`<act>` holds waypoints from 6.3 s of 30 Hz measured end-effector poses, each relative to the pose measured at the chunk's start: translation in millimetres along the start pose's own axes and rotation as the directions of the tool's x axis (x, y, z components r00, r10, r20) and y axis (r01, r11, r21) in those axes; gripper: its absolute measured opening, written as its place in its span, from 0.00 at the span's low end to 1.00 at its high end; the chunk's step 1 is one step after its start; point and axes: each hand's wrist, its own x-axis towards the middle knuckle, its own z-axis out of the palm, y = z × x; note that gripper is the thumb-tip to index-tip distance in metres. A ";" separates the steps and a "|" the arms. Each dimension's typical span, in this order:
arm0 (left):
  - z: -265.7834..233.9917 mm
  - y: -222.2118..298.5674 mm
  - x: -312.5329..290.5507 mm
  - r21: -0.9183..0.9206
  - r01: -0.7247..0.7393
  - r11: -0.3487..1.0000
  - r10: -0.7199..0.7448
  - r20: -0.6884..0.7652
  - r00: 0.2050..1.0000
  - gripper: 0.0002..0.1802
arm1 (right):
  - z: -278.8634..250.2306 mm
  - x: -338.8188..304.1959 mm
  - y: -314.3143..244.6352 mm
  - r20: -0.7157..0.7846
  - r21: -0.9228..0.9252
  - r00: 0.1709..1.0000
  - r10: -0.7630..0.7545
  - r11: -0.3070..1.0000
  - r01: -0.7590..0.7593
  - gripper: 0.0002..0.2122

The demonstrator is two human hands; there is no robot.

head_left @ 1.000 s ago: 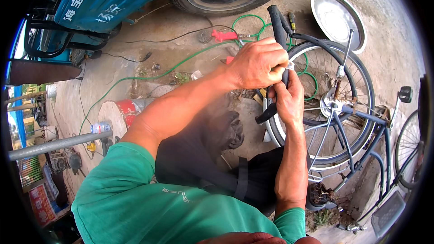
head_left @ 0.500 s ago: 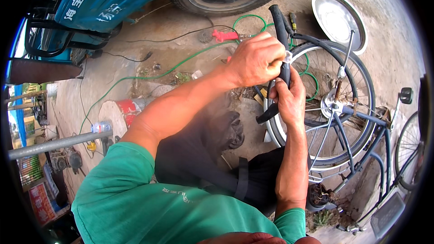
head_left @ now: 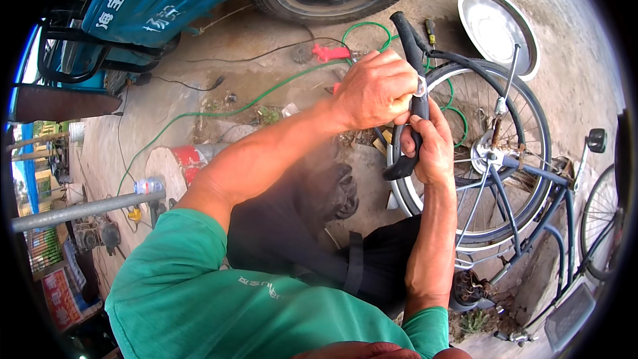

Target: The person applies adhesive from a tube to a patch and a bicycle inner tube, then presses the patch onto the tube and uses a tool to secure it.

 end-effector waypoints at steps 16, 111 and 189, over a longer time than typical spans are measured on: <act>5.4 1.3 -4.2 -0.083 0.143 0.986 -0.143 0.007 0.990 0.04 | 9.6 -4.0 -1.0 -0.017 -0.166 0.998 -0.061 0.984 0.057 0.27; -3.9 3.4 -14.5 0.001 0.070 0.998 -0.069 0.244 0.967 0.24 | -2.8 -2.2 2.6 -0.066 -0.283 0.993 -0.100 0.956 0.077 0.20; 1.5 4.5 16.3 -0.693 0.464 0.552 -0.604 0.051 0.795 0.06 | -17.0 -0.4 -4.3 0.259 0.511 0.966 -0.019 0.851 -0.120 0.28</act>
